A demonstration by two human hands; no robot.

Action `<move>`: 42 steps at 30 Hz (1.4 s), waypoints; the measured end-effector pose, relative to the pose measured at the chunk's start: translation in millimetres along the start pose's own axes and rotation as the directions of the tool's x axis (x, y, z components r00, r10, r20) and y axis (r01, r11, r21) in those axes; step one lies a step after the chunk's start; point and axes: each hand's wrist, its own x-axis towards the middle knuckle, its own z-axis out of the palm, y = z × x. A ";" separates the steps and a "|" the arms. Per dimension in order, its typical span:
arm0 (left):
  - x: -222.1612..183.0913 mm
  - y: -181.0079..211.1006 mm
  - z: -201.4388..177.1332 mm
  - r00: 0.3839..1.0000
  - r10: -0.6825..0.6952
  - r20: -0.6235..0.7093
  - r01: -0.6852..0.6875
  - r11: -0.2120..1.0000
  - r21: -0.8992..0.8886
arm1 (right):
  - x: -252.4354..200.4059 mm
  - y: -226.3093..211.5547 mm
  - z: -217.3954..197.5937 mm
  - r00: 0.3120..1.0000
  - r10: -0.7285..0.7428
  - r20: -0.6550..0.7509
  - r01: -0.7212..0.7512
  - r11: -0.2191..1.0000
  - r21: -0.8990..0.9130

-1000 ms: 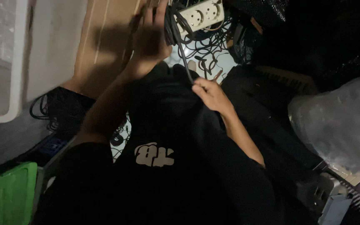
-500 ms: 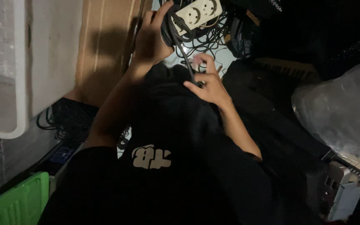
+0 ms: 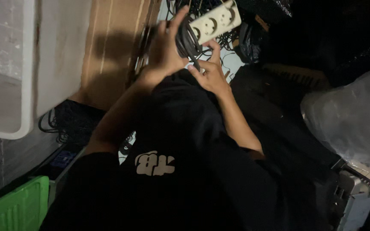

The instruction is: The person coils a power strip cable by hand, wrapping the black cord repeatedly around the white plastic power strip housing.

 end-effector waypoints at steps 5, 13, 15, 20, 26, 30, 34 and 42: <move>-13.1 -10.5 3.0 0.997 0.018 0.073 -0.027 0.991 0.130 | -7.8 -9.2 1.3 0.992 -0.023 0.121 0.027 0.999 -0.036; -12.0 -36.4 22.6 0.979 0.005 0.203 -0.059 0.963 0.263 | -40.0 -40.0 -7.1 0.919 0.385 0.084 -0.393 0.886 0.247; -14.0 -34.2 23.5 0.950 -0.049 0.308 -0.019 0.977 0.214 | -36.3 -53.9 -12.5 0.938 0.346 0.019 -0.324 0.856 0.403; -25.2 -40.2 19.8 0.979 0.034 0.200 -0.056 0.993 0.103 | -18.4 -79.7 -63.0 0.931 0.363 0.026 -0.364 0.929 0.066; 12.3 -51.6 42.2 1.000 0.003 -0.029 0.000 0.997 0.076 | -40.9 -78.4 -46.4 0.914 0.387 0.121 -0.401 0.907 0.126; 26.2 -25.7 15.3 0.954 0.265 -0.141 -0.269 0.963 -0.009 | -72.1 -30.1 -28.7 0.935 0.293 0.200 -0.348 0.871 0.348; 26.9 5.5 -27.8 0.886 0.455 -0.090 -0.463 0.860 -0.215 | -94.6 39.2 -18.2 0.904 0.275 0.328 -0.401 0.813 0.423; 7.2 45.0 -75.8 0.611 0.524 0.593 -0.489 0.839 -0.239 | 15.2 102.0 -34.5 0.851 0.387 0.354 -0.291 0.910 -0.295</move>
